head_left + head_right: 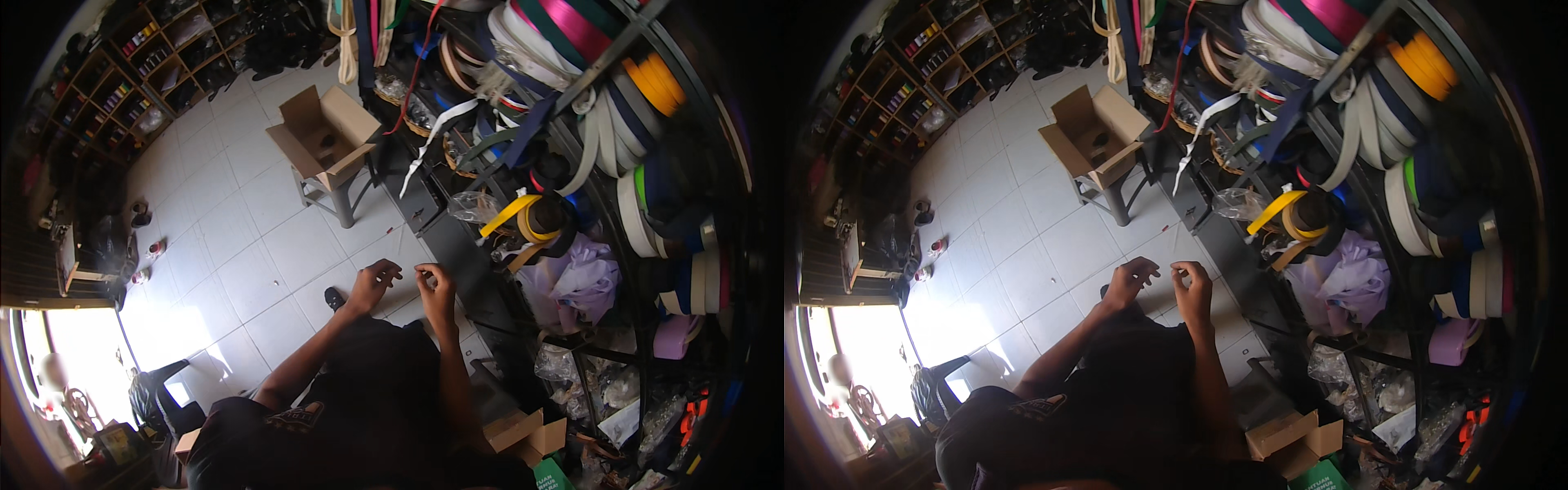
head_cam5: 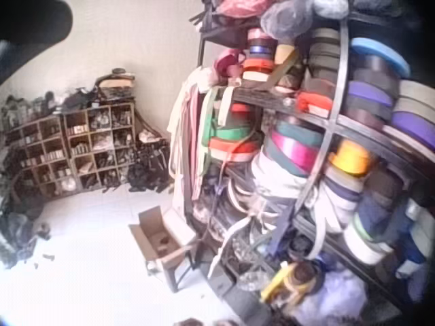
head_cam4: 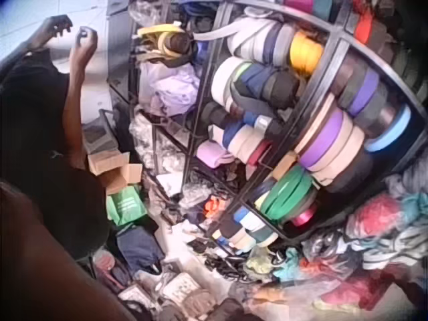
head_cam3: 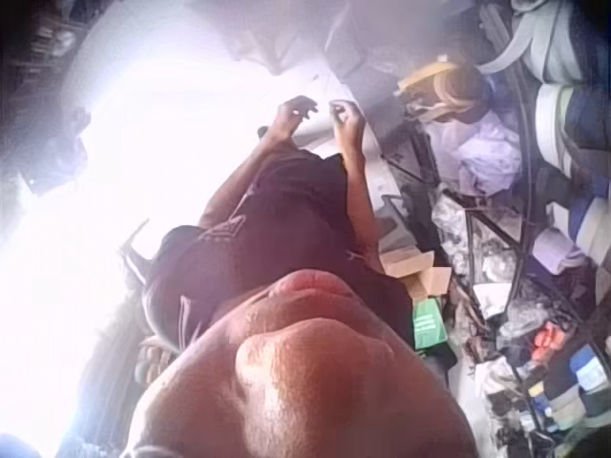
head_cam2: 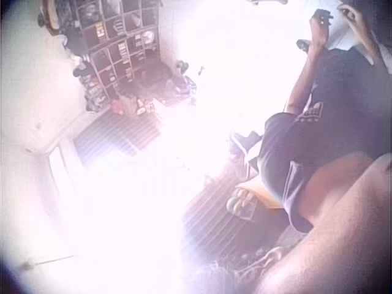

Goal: The person repeatedly picks up rolls of fabric or tape from a cardboard box on the floor, inspects them by turning them over in their hands, and places them onto a metal shelf. The person handles multiple rolls of different colors and sizes, moving them from the box to the shelf one by one.

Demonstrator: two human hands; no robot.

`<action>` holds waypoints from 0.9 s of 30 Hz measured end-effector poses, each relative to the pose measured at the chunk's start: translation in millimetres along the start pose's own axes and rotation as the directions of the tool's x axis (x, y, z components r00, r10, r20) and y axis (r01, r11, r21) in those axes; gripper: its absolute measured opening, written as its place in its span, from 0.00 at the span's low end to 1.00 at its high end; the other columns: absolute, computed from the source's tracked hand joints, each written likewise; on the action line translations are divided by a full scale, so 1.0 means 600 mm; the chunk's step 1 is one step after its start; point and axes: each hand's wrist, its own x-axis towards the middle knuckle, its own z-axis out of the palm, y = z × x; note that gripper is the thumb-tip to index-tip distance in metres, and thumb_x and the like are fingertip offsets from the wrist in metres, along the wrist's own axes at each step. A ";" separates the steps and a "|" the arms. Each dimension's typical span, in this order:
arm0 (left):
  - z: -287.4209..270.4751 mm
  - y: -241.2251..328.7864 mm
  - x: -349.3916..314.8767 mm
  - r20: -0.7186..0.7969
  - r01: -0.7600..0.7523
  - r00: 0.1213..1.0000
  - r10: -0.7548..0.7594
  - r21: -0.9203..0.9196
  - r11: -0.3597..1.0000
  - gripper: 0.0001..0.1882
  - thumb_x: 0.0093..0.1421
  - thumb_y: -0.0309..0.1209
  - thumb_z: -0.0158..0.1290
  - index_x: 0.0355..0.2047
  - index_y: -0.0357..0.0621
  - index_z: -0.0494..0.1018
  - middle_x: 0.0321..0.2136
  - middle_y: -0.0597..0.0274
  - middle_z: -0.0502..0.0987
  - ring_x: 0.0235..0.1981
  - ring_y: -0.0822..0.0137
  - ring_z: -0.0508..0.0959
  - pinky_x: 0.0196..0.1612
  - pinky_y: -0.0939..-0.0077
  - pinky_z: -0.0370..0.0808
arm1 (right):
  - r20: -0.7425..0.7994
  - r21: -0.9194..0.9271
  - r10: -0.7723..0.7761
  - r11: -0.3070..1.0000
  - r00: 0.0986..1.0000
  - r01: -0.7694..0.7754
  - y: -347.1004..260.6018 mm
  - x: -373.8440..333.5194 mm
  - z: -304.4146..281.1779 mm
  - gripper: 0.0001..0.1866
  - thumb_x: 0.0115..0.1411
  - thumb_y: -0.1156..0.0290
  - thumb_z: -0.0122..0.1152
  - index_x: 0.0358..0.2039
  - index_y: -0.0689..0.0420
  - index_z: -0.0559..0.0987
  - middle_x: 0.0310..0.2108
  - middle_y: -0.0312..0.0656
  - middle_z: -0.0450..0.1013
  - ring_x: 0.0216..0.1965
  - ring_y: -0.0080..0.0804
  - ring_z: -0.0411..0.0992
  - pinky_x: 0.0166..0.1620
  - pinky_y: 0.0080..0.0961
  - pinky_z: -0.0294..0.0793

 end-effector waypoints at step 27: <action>-0.414 -0.143 0.254 -0.167 0.136 0.978 -0.127 0.040 0.990 0.17 0.50 0.12 0.46 0.38 0.36 0.78 0.29 0.53 0.82 0.28 0.67 0.81 0.32 0.71 0.77 | 0.627 -0.259 0.346 0.938 0.698 -0.232 0.002 0.315 0.384 0.16 0.60 0.64 0.65 0.44 0.61 0.78 0.36 0.46 0.80 0.39 0.43 0.79 0.43 0.35 0.76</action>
